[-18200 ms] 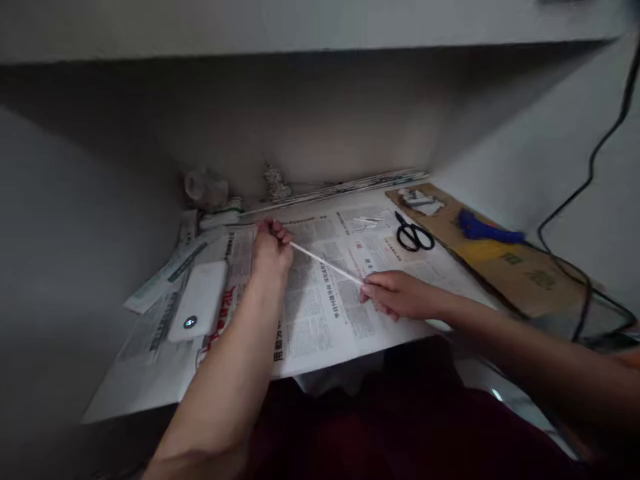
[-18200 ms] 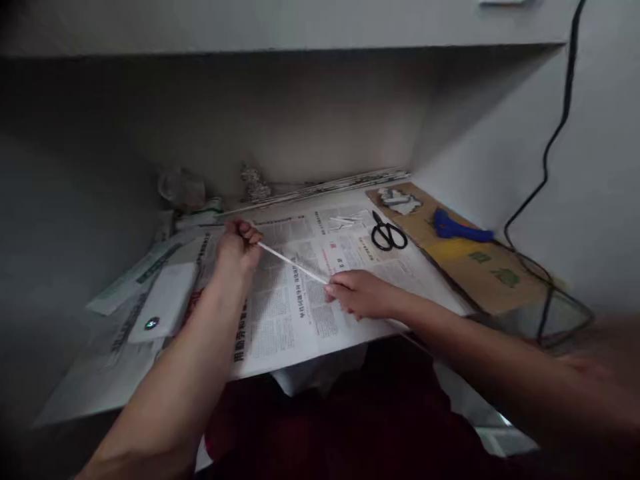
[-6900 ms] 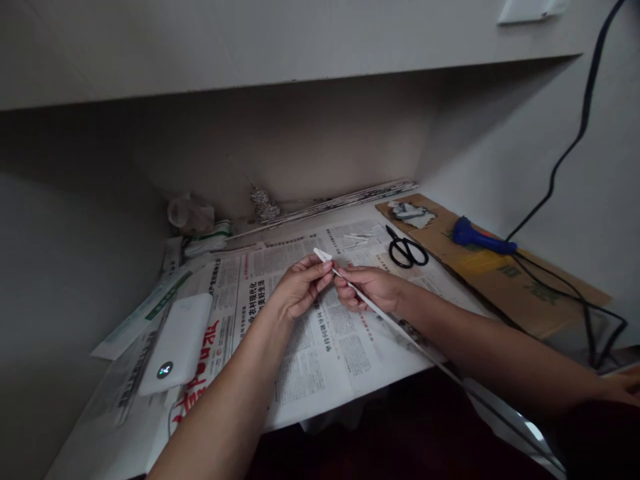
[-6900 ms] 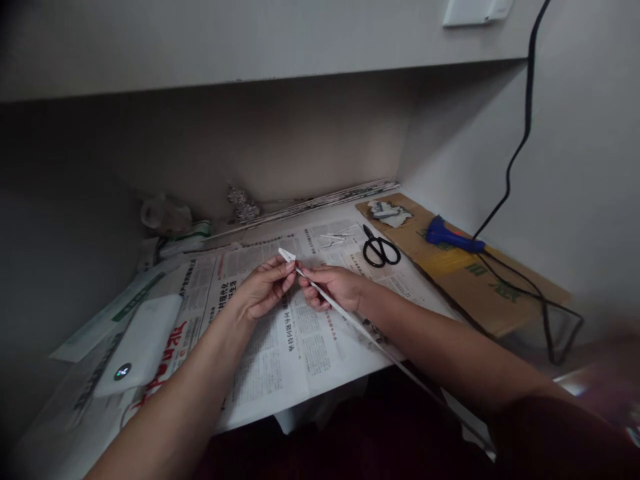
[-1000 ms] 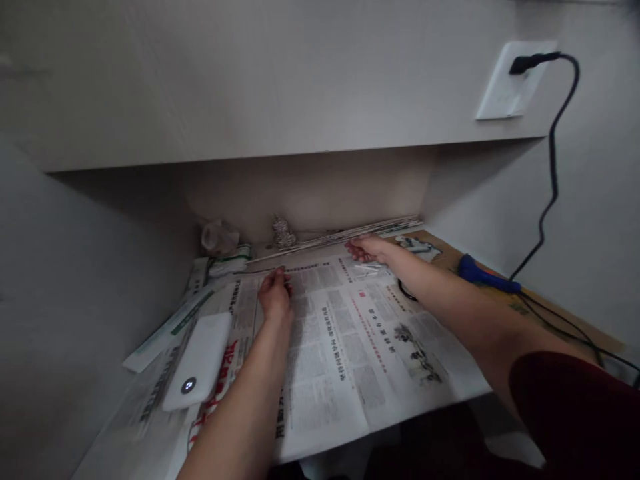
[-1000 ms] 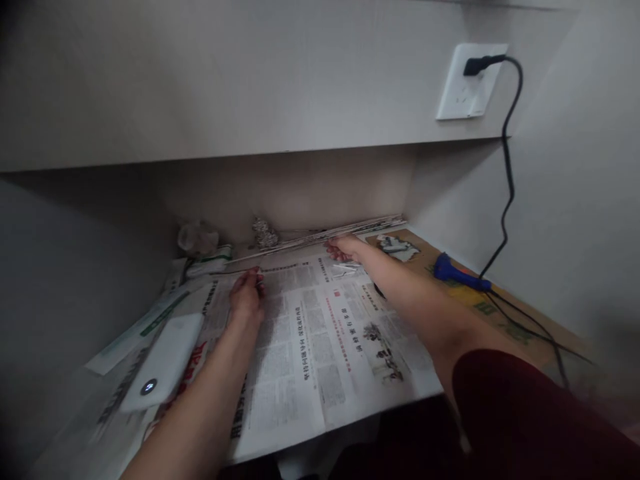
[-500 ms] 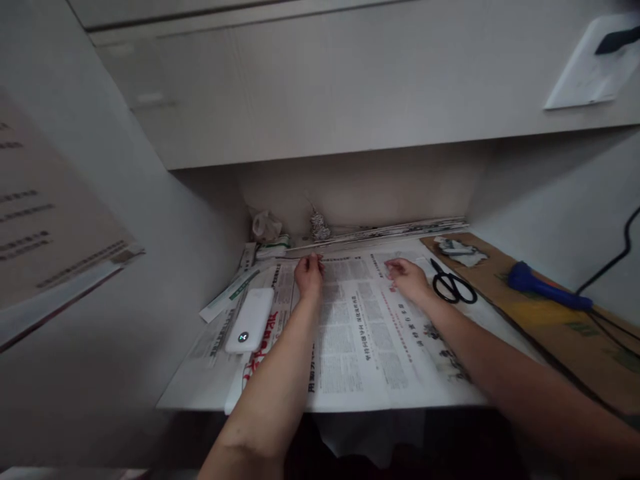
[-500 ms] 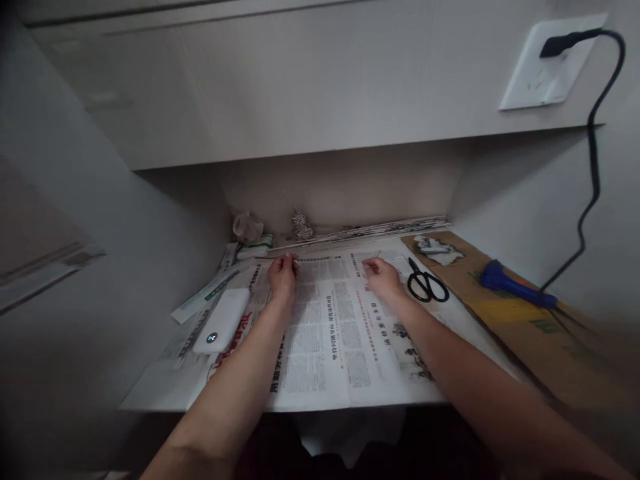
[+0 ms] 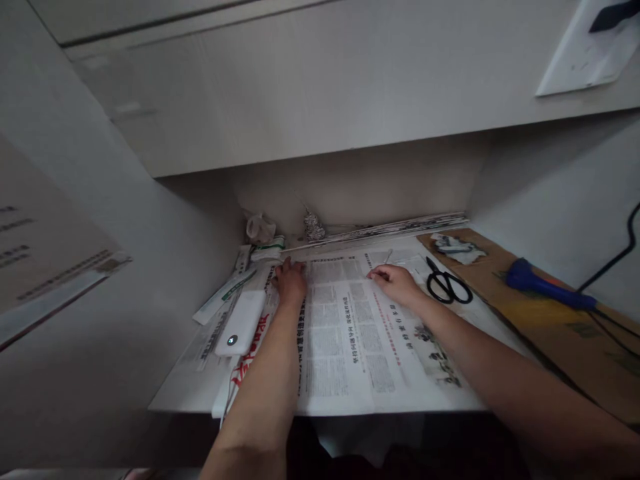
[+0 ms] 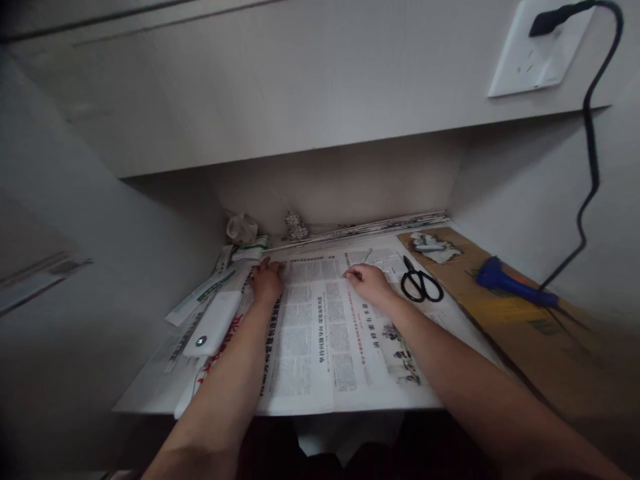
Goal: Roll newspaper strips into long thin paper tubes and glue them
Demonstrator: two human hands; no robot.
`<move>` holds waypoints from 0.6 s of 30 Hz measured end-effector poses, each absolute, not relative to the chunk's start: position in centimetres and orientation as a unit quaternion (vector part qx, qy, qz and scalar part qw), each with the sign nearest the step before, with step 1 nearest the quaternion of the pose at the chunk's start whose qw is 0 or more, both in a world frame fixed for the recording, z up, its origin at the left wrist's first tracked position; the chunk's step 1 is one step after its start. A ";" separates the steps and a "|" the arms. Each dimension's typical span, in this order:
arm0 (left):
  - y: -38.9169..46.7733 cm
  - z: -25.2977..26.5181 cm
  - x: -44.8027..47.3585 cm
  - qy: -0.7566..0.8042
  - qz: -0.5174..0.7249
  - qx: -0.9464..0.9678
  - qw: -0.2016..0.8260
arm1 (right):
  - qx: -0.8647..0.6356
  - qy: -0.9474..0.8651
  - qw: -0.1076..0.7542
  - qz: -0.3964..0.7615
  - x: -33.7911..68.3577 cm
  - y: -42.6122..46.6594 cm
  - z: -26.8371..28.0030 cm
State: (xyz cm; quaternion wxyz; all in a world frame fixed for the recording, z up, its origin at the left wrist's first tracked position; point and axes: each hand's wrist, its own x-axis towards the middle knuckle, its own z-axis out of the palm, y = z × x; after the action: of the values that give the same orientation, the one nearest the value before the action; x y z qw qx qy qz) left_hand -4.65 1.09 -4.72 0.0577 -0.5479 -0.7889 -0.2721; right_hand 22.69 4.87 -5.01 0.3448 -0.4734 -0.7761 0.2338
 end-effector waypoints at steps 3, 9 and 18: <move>1.4 -4.9 -5.0 -0.769 -0.319 -0.552 0.039 | -0.472 -0.768 0.354 0.250 22.6 4.6 -4.7; 1.7 -4.3 -4.8 -0.722 -0.384 -0.576 0.005 | -0.470 -0.766 0.353 0.259 22.6 4.3 -4.4; -1.9 -1.1 3.2 -0.405 -0.588 -0.565 -0.413 | -0.439 -0.615 0.346 0.556 21.6 3.1 -3.3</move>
State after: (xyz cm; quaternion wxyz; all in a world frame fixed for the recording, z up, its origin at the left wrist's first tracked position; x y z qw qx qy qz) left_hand 3.23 -1.94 -1.07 -0.4133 -0.5652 -0.4046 -0.5881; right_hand 21.60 3.12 -3.28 0.3461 -0.4390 -0.6152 0.5559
